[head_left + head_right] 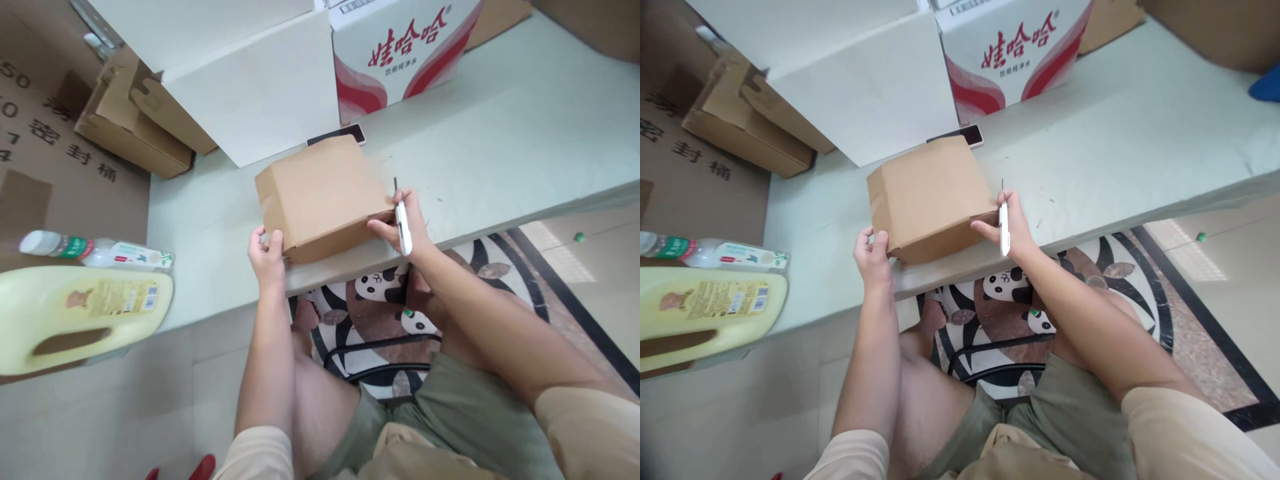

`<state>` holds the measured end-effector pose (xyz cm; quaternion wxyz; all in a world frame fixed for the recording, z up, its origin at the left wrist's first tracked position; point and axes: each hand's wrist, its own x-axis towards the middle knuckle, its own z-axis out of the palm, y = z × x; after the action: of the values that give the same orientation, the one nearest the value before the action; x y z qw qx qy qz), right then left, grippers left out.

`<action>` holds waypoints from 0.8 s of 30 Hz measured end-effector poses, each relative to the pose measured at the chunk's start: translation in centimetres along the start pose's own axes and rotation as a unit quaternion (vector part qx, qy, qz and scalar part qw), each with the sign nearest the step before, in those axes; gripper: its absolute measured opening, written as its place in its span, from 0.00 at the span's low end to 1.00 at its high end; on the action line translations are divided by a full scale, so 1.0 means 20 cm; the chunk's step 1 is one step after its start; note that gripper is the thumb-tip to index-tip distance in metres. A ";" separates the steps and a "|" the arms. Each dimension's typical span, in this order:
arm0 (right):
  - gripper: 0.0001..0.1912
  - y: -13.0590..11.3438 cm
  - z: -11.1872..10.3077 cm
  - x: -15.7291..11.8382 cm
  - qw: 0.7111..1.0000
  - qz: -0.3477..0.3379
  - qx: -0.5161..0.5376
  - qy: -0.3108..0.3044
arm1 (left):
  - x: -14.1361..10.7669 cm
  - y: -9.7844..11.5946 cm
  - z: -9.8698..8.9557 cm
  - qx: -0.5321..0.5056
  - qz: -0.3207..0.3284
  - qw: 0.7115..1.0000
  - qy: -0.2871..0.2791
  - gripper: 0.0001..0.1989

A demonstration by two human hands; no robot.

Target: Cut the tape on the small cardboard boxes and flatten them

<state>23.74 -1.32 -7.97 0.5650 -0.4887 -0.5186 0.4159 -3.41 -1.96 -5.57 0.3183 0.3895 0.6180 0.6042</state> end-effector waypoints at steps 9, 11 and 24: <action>0.19 -0.06 -0.01 -0.02 0.986 -0.063 0.025 0.153 | 0.02 0.00 -0.01 -0.053 0.016 0.998 -0.003 0.13; 0.18 -0.06 -0.04 -0.01 0.974 -0.077 0.060 0.205 | 0.03 -0.01 -0.02 -0.035 0.032 0.999 -0.027 0.12; 0.20 -0.19 -0.20 -0.02 0.980 0.010 0.170 0.105 | 0.05 -0.07 -0.04 0.093 0.037 0.985 -0.143 0.11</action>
<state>27.43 -2.96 -4.17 0.6870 -0.4321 -0.3730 0.4497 -4.75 -1.56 -6.84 0.3431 0.5224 0.6047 0.4937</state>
